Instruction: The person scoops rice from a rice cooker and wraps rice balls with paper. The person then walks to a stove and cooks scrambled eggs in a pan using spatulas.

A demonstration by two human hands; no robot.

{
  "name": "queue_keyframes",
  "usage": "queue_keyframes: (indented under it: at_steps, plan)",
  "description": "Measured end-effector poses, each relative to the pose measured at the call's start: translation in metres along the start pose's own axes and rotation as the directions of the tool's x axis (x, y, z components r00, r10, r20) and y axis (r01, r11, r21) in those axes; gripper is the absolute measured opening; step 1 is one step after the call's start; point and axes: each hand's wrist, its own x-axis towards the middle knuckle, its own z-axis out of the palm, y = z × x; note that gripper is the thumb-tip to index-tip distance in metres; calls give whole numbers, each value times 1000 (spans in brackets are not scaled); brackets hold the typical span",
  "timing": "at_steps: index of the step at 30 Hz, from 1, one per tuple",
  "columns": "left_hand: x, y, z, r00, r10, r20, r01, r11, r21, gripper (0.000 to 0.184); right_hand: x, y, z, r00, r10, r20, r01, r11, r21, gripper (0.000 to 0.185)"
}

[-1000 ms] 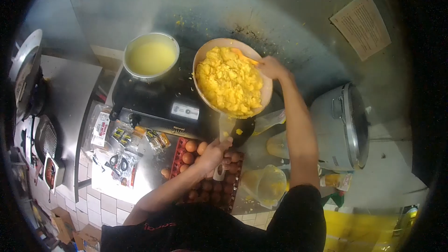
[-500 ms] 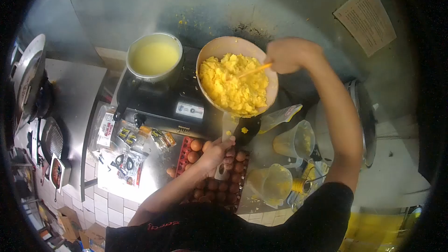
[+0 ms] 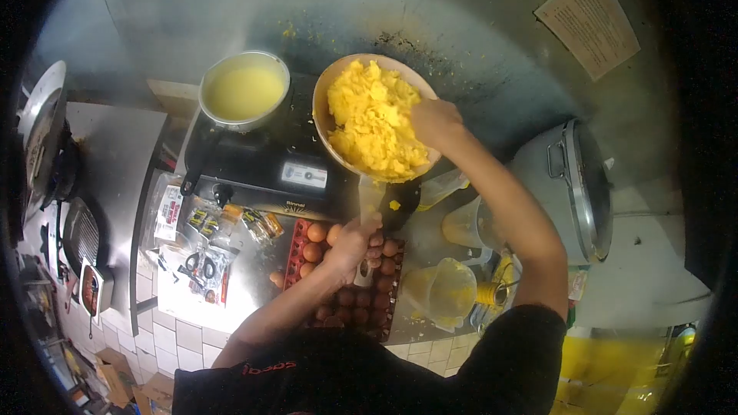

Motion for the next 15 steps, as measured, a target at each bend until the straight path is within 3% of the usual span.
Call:
queue_keyframes:
  at_steps: [2,5,8,11,15]
  plan:
    - [-5,3,6,1000,18,-12,-18,1000,7,16,-21,9,-21,986,-38,159,49,997,-64,22]
    - [2,3,-1,1000,-30,8,29,999,12,21,-47,-3,-38,962,-152,226,160,987,-18,22]
    - [8,-3,-4,999,-46,19,46,999,-12,21,-17,-28,-16,978,-207,-5,206,972,112,22]
    - [8,-6,-4,1000,-8,-12,8,1000,10,23,22,-22,-10,994,-63,-95,58,997,-51,24]
    - [7,-4,0,1000,-12,-3,12,1000,-11,23,8,17,-23,993,-44,109,55,994,-95,24]
